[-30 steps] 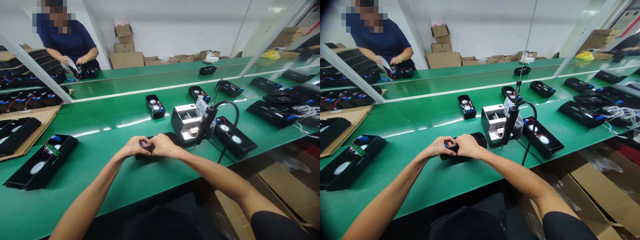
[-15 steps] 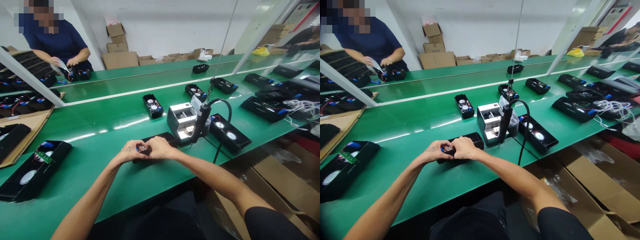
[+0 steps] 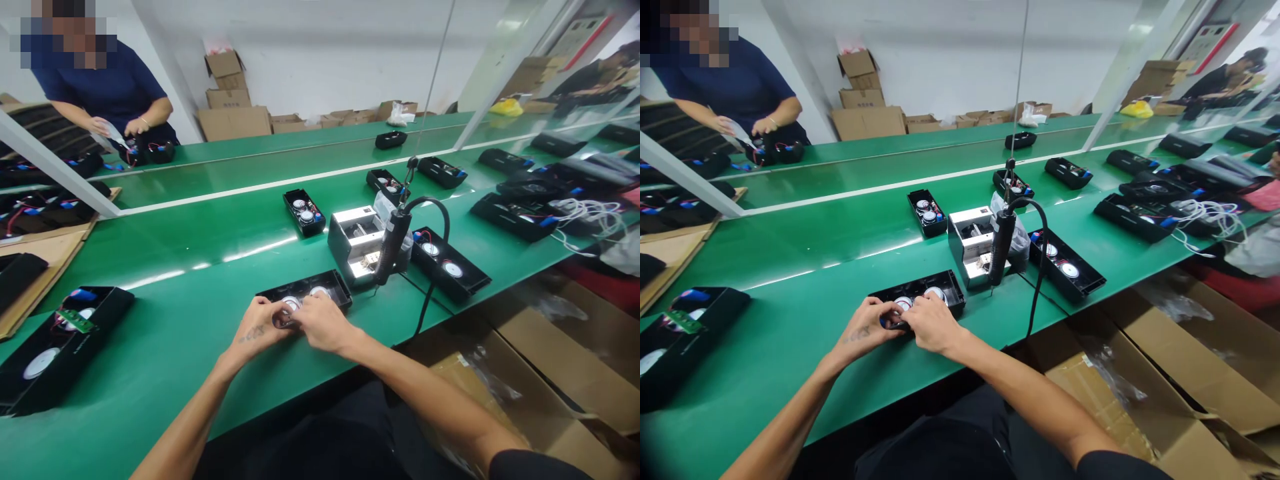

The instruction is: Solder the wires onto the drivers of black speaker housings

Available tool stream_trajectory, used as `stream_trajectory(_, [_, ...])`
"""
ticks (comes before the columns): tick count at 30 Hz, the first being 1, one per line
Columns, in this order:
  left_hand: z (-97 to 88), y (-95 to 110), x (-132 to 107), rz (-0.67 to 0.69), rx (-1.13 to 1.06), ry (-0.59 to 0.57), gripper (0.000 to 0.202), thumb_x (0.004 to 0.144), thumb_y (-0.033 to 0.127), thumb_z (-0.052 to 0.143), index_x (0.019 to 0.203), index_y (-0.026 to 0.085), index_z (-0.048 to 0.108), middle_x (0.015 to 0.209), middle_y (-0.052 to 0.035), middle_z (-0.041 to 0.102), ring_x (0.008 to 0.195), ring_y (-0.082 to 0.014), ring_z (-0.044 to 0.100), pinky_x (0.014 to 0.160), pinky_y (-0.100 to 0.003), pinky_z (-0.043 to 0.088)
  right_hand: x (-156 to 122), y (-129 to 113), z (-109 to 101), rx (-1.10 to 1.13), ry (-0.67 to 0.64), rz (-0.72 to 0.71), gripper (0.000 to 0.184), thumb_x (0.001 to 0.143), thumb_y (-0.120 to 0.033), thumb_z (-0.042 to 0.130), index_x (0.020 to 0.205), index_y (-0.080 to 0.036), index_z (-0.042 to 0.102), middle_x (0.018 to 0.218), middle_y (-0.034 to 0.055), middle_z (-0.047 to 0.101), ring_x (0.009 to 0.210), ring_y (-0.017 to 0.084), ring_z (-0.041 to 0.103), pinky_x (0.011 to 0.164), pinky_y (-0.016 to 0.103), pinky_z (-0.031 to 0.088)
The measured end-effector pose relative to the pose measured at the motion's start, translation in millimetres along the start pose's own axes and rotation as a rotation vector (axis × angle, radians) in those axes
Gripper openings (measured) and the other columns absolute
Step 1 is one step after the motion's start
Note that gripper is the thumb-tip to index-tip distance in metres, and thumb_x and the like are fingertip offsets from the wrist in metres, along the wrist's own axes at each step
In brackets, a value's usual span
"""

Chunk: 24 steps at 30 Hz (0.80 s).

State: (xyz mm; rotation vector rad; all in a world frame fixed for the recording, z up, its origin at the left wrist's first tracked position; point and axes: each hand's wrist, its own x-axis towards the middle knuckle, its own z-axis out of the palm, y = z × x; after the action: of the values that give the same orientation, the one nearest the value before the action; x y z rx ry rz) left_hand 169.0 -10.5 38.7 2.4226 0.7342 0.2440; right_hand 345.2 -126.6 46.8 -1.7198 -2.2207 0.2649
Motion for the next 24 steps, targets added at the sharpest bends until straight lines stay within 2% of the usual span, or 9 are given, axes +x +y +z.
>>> stream_trajectory(1, [3.0,1,-4,0.034,0.026,0.03,0.011,0.078,0.032,0.078,0.086,0.026,0.073,0.075,0.0041,0.076,0.078,-0.0195,0.063,0.086,-0.037,0.042,-9,2,-4,0.05,0.136,-0.04,0.022,0.092,-0.018,0.064,0.112,-0.022,0.071,0.102,0.0104,0.075,0.102,0.026,0.066,0.092,0.042,0.046])
stream_trajectory(3, [9.8,2,-12,0.123,0.088,0.098,0.01,0.077,0.02,0.073,0.086,0.026,0.073,0.076,0.0039,0.077,0.076,-0.0189,0.062,0.087,-0.038,0.042,-27,12,-18,0.107,0.587,0.002,0.023,0.094,-0.022,0.066,0.116,-0.026,0.067,0.104,0.0079,0.072,0.103,0.027,0.064,0.093,0.044,0.05])
stream_trajectory(5, [16.7,0,-19,0.213,0.154,0.154,0.02,0.075,0.011,0.069,0.088,0.026,0.073,0.077,0.0038,0.077,0.073,-0.0176,0.062,0.09,-0.04,0.042,-42,33,-39,0.071,1.081,0.248,0.033,0.092,-0.029,0.07,0.124,-0.027,0.062,0.111,0.0097,0.067,0.102,0.028,0.063,0.091,0.048,0.053])
stream_trajectory(6, [19.8,-1,-21,0.25,0.183,0.177,0.023,0.075,0.009,0.068,0.09,0.026,0.073,0.078,0.0035,0.076,0.072,-0.0174,0.062,0.091,-0.04,0.042,-47,46,-50,0.038,1.234,0.407,0.043,0.091,-0.033,0.072,0.131,-0.025,0.059,0.119,0.0122,0.064,0.105,0.029,0.062,0.093,0.05,0.054])
stream_trajectory(8, [25.0,-2,-25,0.304,0.232,0.219,0.024,0.078,0.008,0.068,0.092,0.026,0.073,0.077,0.0026,0.075,0.072,-0.0177,0.063,0.091,-0.041,0.043,-53,75,-66,0.032,1.249,0.641,0.054,0.089,-0.041,0.072,0.136,-0.02,0.056,0.13,0.0167,0.058,0.113,0.031,0.06,0.1,0.055,0.052])
stream_trajectory(10, [28.5,-4,-28,0.332,0.265,0.253,0.024,0.08,0.007,0.068,0.094,0.026,0.073,0.076,0.0022,0.073,0.072,-0.0179,0.063,0.091,-0.041,0.043,-55,98,-71,0.139,1.101,0.729,0.048,0.088,-0.047,0.071,0.126,-0.018,0.06,0.125,0.0161,0.061,0.112,0.031,0.063,0.101,0.055,0.052])
stream_trajectory(15, [30.2,-4,-30,0.355,0.31,0.289,0.025,0.078,0.008,0.069,0.095,0.026,0.072,0.075,0.0025,0.071,0.074,-0.0196,0.065,0.088,-0.04,0.045,-60,106,-49,0.562,1.132,0.598,0.049,0.079,-0.042,0.082,0.112,-0.022,0.053,0.087,0.0003,0.068,0.075,0.02,0.068,0.078,0.04,0.058])
stream_trajectory(19, [28.9,-5,-29,0.351,0.322,0.291,0.024,0.079,0.009,0.068,0.093,0.027,0.072,0.076,0.0024,0.074,0.076,-0.0204,0.066,0.087,-0.04,0.046,-60,97,-51,0.92,0.946,0.481,0.043,0.08,-0.038,0.08,0.112,-0.022,0.056,0.065,-0.0095,0.059,0.052,0.013,0.058,0.06,0.032,0.051])
stream_trajectory(24, [32.9,-1,-24,0.321,0.291,0.296,0.025,0.076,0.008,0.067,0.091,0.028,0.072,0.076,0.0031,0.075,0.076,-0.0204,0.066,0.087,-0.04,0.046,-49,100,-97,0.906,1.362,0.259,0.045,0.08,-0.037,0.084,0.109,-0.027,0.052,0.064,-0.0123,0.058,0.046,0.011,0.053,0.053,0.028,0.046])
